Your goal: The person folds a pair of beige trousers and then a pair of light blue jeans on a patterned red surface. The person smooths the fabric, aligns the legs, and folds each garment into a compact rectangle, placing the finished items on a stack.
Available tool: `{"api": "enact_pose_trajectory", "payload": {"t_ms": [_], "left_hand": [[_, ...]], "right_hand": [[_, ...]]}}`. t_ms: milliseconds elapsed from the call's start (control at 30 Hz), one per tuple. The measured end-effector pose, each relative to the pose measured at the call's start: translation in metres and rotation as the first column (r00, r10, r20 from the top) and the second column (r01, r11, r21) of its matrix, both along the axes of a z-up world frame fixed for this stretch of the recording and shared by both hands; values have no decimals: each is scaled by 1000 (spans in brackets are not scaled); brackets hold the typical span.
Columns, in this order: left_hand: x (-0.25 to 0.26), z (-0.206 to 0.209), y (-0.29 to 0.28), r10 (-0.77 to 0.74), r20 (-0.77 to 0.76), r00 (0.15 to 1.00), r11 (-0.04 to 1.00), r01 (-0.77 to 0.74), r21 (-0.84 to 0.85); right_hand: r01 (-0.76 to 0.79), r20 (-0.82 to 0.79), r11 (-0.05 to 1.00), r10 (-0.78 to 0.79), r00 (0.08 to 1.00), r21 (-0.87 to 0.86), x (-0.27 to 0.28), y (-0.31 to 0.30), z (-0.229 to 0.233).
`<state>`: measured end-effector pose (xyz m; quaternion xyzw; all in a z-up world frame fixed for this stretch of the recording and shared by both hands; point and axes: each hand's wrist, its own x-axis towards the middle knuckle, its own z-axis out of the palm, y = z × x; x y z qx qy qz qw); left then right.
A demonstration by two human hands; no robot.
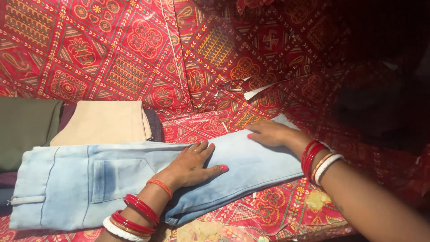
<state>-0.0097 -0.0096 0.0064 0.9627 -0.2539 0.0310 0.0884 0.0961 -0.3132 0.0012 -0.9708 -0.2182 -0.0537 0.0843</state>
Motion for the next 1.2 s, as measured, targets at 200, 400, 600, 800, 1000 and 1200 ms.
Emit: {"api": "enact_pose_trajectory", "payload": {"t_ms": [200, 400, 600, 800, 1000, 1200], "left_hand": [[1, -1, 2, 7, 2, 1000, 1000, -7, -9], [6, -4, 4, -2, 21, 1000, 1000, 2, -22], [8, -9, 5, -6, 25, 1000, 999, 7, -32], [4, -18, -4, 7, 89, 996, 1000, -7, -7], [0, -20, -6, 22, 151, 988, 1000, -23, 8], [-22, -16, -21, 204, 72, 976, 977, -208, 54]], "right_hand": [[236, 35, 967, -234, 972, -91, -8, -15, 15], [19, 210, 1000, -20, 977, 7, -31, 9, 24], [-191, 27, 981, 192, 981, -31, -46, 44, 3], [-254, 79, 966, 250, 965, 42, -36, 40, -7], [-246, 110, 968, 240, 965, 49, -22, 37, -18], [-270, 122, 963, 267, 956, 14, -23, 41, -20]]}}
